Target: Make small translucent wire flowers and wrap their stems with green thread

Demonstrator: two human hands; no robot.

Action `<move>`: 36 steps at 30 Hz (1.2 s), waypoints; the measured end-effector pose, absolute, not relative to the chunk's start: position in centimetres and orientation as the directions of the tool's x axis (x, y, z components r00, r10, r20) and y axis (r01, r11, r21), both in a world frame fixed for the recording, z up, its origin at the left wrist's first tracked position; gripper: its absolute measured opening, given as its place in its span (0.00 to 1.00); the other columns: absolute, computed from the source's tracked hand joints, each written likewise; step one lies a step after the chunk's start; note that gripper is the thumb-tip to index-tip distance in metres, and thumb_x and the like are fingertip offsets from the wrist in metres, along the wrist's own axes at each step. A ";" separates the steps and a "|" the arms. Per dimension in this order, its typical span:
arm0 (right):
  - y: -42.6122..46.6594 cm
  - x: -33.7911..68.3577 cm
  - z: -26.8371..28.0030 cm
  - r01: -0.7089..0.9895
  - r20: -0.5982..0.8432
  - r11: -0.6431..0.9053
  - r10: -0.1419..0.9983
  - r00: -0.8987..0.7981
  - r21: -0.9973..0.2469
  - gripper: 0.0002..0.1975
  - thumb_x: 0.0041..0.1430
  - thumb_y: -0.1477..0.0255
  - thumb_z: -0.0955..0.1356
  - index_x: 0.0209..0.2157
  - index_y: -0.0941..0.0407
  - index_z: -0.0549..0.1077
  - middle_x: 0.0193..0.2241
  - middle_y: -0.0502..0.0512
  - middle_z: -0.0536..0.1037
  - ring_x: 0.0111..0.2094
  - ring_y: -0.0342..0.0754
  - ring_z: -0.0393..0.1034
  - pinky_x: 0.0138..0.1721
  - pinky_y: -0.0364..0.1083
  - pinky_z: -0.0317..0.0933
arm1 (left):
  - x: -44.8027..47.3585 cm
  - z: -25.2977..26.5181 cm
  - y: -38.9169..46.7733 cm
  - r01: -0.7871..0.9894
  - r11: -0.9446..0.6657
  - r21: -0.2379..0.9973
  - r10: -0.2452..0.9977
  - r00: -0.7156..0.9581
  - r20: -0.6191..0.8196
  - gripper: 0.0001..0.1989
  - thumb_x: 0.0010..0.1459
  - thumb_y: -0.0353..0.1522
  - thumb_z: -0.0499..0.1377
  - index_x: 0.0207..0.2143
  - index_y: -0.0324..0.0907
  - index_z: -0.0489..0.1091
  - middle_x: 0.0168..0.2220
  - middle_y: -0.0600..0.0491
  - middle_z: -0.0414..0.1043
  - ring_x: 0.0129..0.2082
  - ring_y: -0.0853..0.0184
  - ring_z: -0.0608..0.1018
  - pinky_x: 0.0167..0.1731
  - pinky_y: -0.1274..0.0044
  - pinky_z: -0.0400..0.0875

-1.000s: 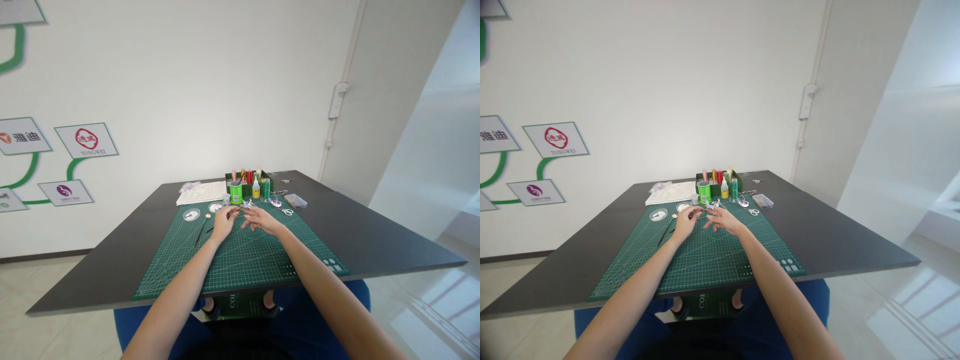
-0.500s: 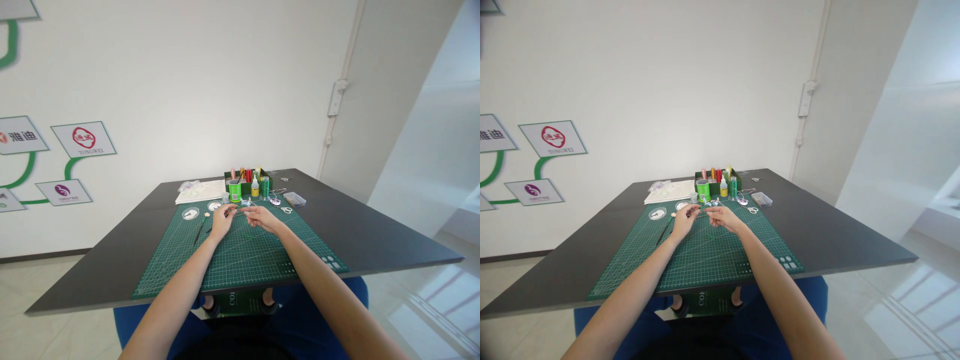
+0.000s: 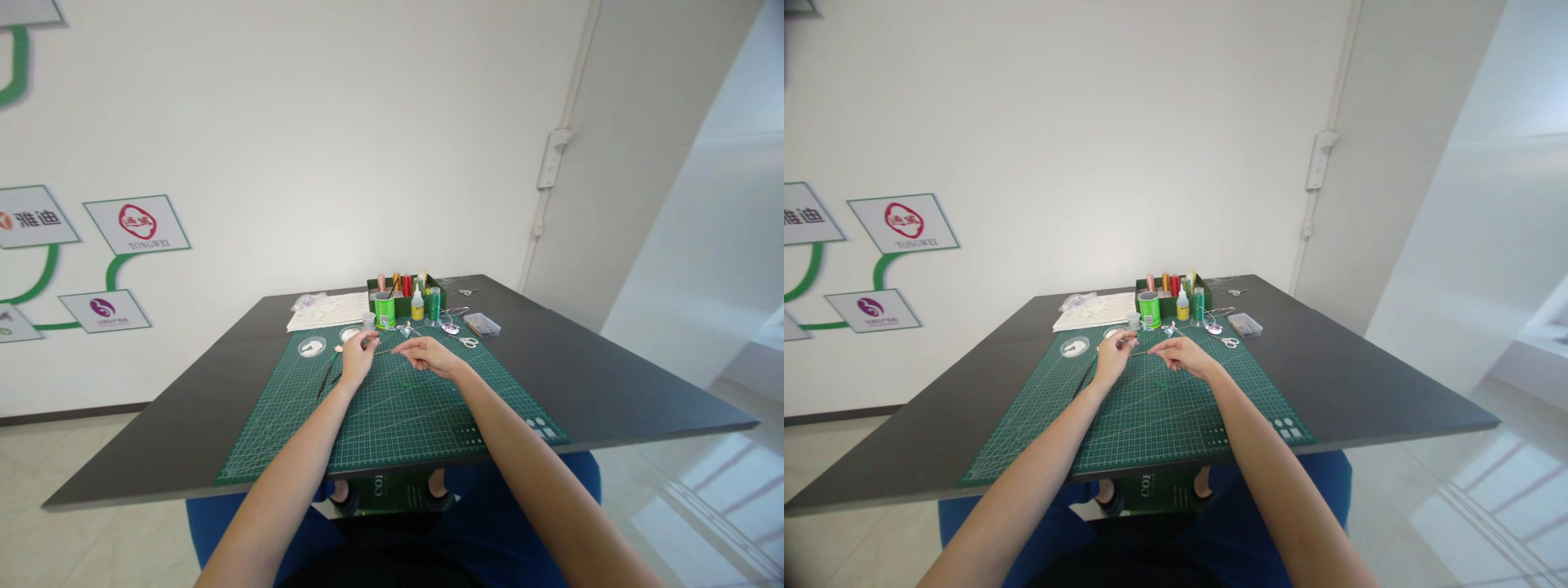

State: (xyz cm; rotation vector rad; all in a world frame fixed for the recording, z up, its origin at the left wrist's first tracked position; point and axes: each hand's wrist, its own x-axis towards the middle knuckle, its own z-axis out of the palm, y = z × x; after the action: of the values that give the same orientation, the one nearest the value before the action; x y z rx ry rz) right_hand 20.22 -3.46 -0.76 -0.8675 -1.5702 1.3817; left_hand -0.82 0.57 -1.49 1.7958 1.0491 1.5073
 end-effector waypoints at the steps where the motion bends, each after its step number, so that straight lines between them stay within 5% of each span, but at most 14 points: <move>1: -3.5 20.2 -0.7 -0.030 0.148 0.149 0.903 -0.403 -0.988 0.17 0.50 0.67 0.73 0.41 0.61 0.82 0.15 0.45 0.68 0.17 0.38 0.56 0.18 0.40 0.46 | -0.9 -1.5 0.6 0.229 -0.530 0.817 0.845 0.059 0.531 0.08 0.53 0.25 0.62 0.35 0.41 0.79 0.28 0.51 0.78 0.25 0.66 0.75 0.30 0.75 0.69; 19: -3.8 20.1 -0.3 -0.062 0.130 0.114 0.871 -0.475 -0.992 0.18 0.53 0.66 0.74 0.43 0.62 0.80 0.14 0.42 0.64 0.16 0.36 0.52 0.18 0.39 0.44 | -0.9 -0.8 -0.2 0.458 -0.479 0.749 0.874 0.171 0.455 0.10 0.55 0.21 0.62 0.37 0.40 0.79 0.33 0.51 0.80 0.29 0.66 0.78 0.38 0.73 0.71; 36: -3.3 20.8 -0.9 -0.232 0.208 0.100 0.837 -0.506 -0.968 0.16 0.55 0.69 0.74 0.43 0.63 0.79 0.11 0.39 0.60 0.15 0.35 0.44 0.19 0.41 0.37 | -1.0 -1.4 -0.5 0.655 -0.586 0.478 0.803 0.389 0.452 0.10 0.60 0.26 0.60 0.41 0.43 0.79 0.39 0.50 0.80 0.38 0.63 0.79 0.43 0.72 0.71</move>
State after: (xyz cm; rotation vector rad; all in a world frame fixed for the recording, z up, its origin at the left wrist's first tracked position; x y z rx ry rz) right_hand 20.78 -3.27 -0.89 -0.6244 -1.5093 1.5533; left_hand -1.01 -0.49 -1.43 2.4254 1.2962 0.9779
